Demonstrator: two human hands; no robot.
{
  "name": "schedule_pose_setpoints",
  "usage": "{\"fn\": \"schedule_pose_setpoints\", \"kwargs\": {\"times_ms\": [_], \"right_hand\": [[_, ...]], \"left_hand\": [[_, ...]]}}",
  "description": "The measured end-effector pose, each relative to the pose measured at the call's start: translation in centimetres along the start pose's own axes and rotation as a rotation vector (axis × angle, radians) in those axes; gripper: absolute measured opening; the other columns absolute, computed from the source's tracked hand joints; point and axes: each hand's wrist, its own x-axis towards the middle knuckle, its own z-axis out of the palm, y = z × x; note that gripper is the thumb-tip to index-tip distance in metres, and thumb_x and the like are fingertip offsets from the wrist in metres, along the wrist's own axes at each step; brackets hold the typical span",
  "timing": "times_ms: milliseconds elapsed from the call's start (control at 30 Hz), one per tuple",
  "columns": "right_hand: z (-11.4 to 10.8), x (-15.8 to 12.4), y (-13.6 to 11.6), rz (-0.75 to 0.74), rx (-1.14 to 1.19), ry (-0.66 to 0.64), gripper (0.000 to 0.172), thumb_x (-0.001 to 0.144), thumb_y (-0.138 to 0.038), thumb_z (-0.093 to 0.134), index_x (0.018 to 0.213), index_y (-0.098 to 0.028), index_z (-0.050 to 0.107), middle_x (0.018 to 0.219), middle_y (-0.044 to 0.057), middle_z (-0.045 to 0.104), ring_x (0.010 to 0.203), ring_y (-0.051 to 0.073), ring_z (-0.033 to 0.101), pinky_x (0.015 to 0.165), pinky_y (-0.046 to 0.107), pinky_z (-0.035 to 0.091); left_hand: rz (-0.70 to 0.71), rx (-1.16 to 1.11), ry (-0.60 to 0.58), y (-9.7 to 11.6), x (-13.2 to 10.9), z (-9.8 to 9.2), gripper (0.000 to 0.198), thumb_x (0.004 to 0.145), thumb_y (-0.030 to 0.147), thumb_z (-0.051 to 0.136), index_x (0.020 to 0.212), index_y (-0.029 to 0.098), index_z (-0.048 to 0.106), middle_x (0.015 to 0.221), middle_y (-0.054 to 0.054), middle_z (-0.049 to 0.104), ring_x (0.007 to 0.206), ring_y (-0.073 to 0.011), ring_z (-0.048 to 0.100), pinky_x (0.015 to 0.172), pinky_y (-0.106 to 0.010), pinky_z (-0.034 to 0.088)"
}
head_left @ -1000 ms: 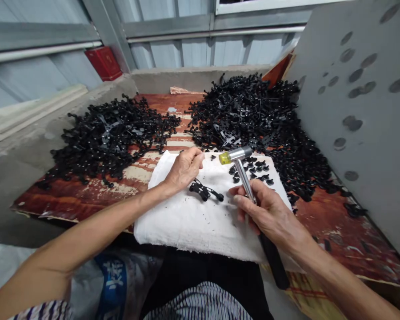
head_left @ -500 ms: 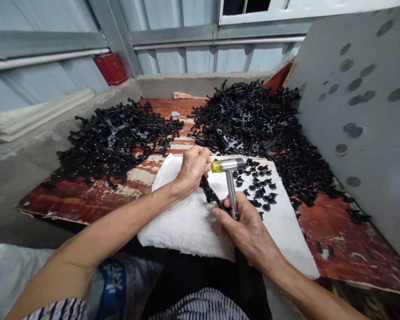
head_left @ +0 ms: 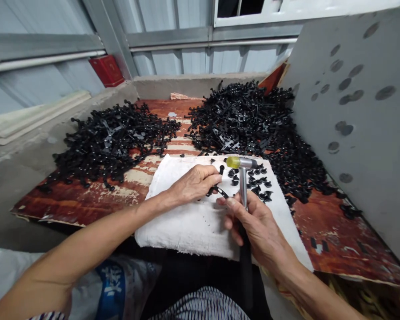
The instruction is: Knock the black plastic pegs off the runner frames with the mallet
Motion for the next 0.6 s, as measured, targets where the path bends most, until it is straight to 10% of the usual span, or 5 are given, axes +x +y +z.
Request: {"fn": "schedule_pose_setpoints", "kwargs": {"times_ms": [267, 600], "right_hand": [[-4.5, -2.1, -0.8, -0.006, 0.119, 0.263, 0.043, 0.065, -0.051, 0.081, 0.076, -0.02, 0.053, 0.059, -0.002, 0.06, 0.037, 0.005, 0.04, 0.031, 0.017, 0.03], [-5.3, -2.3, 0.1, 0.01, 0.159, 0.234, 0.038, 0.072, -0.051, 0.077, 0.078, -0.022, 0.053, 0.071, -0.001, 0.063, 0.041, 0.006, 0.041, 0.032, 0.016, 0.032]], "left_hand": [[-0.084, 0.02, -0.219, -0.8, 3.4, -0.5, 0.025, 0.081, 0.027, 0.051, 0.058, 0.017, 0.053, 0.052, 0.003, 0.051, 0.04, -0.0067, 0.04, 0.037, -0.018, 0.029], [0.047, 0.196, -0.25, -0.2, 5.4, 0.0, 0.034, 0.085, 0.024, 0.048, 0.052, 0.019, 0.041, 0.048, 0.005, 0.039, 0.043, -0.0065, 0.032, 0.042, -0.02, 0.023]]}}
